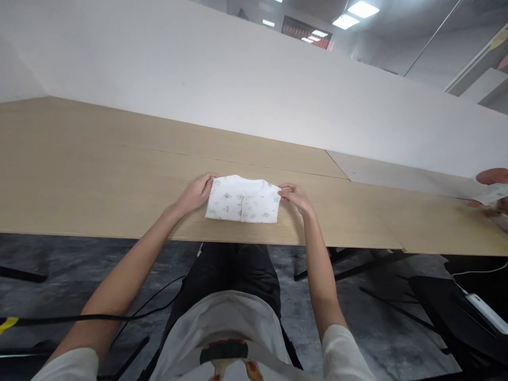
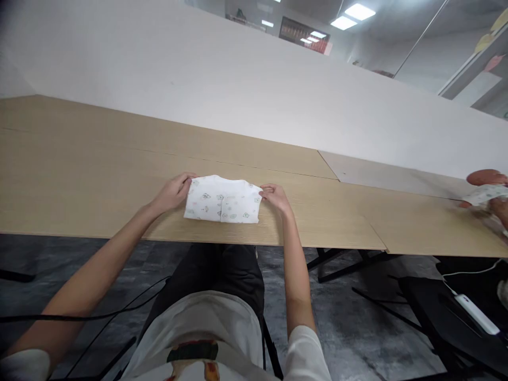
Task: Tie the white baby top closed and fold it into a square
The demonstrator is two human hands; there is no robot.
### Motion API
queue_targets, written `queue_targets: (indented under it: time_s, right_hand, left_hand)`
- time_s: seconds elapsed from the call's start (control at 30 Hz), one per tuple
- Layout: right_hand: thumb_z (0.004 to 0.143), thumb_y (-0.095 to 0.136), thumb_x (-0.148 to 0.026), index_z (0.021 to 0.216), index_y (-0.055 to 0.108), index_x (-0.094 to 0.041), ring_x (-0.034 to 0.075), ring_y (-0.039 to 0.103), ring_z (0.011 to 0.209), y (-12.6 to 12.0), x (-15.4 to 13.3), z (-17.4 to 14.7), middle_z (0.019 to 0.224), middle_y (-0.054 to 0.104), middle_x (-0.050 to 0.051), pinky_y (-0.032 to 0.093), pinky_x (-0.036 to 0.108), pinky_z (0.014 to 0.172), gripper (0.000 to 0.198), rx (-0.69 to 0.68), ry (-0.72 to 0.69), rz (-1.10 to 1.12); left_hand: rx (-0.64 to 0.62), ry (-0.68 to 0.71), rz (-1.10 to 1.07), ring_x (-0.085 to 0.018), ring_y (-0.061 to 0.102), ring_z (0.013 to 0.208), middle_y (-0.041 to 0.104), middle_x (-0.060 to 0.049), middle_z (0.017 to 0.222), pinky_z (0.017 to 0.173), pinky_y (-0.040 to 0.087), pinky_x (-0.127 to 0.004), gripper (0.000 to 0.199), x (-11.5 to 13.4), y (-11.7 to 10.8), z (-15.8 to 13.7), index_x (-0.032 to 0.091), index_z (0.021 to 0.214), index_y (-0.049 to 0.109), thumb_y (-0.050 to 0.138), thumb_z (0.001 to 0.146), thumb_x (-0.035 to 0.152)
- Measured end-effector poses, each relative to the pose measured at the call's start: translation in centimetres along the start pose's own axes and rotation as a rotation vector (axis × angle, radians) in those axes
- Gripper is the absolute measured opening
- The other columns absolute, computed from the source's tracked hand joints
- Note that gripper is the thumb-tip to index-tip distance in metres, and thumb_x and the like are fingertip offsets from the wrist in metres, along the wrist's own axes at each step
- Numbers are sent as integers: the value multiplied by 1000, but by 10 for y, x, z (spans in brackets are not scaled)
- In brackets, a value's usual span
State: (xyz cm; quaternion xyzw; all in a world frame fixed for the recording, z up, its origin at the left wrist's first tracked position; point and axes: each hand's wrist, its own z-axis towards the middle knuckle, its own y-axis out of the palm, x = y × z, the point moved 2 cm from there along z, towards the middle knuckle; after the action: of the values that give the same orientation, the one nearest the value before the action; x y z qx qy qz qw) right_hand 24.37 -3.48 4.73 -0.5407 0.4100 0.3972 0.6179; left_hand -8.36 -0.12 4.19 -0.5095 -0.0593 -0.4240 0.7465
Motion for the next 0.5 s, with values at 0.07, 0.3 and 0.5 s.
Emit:
queue_targets:
  time_s: [0.07,0.3,0.5]
  right_hand:
    - [65,63,-11,82,66,-10,9,52,50,11,11,24,57,59,0,40,21,50,17,-24,68,-1]
    - [64,58,-14,74,62,-12,6,38,38,28,48,44,44,46,-6,24,19,39,11,11,155,-95]
    - [61,60,-14,74,61,-13,7,43,43,22,54,43,50,51,-4,28,19,41,13,14,61,-153]
  left_hand:
    - [-64,-37,-14,-22,57,103,63,-11,114,93,44,-35,39,-17,12,12,15,114,55,28,92,33]
    - [-198,-115,108,-22,60,82,65,-8,90,78,46,-32,41,-57,37,11,15,118,54,35,85,31]
    - [-212,-118,219,-25,60,88,67,-10,95,81,45,-34,40,-61,40,11,15,110,61,39,83,34]
